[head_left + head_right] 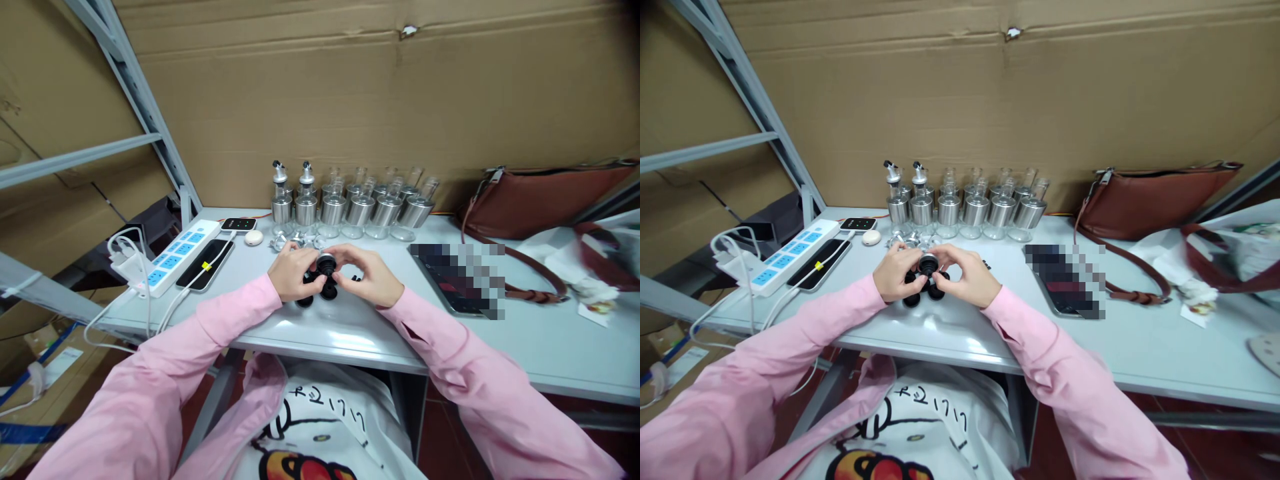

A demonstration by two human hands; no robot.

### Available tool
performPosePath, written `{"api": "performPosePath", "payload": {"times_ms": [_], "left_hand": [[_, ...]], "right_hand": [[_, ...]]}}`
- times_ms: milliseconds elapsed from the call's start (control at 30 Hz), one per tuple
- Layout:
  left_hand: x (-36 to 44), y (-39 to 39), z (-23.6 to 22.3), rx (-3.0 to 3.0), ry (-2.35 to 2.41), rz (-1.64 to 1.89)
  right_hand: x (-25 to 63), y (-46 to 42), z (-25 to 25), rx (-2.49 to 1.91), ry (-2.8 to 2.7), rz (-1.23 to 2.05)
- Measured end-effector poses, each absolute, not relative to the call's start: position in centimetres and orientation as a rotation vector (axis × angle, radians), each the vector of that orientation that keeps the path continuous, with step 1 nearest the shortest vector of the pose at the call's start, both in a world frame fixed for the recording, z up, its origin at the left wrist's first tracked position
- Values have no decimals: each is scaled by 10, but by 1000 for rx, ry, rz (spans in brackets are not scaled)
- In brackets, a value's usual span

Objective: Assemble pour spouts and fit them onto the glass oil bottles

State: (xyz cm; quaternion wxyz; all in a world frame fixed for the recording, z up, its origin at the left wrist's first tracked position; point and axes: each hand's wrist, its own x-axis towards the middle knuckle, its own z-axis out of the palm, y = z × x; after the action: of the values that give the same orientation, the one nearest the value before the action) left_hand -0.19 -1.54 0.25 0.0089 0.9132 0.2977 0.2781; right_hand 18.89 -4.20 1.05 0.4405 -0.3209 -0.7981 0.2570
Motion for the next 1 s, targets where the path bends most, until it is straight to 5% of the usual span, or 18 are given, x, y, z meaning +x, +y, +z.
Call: {"api": "performPosePath", "payload": {"times_ms": [1000], "left_hand": [[1,-17,3,2785,924,929]], "right_hand": [[181,-48,11,-987,-1935,713]]}}
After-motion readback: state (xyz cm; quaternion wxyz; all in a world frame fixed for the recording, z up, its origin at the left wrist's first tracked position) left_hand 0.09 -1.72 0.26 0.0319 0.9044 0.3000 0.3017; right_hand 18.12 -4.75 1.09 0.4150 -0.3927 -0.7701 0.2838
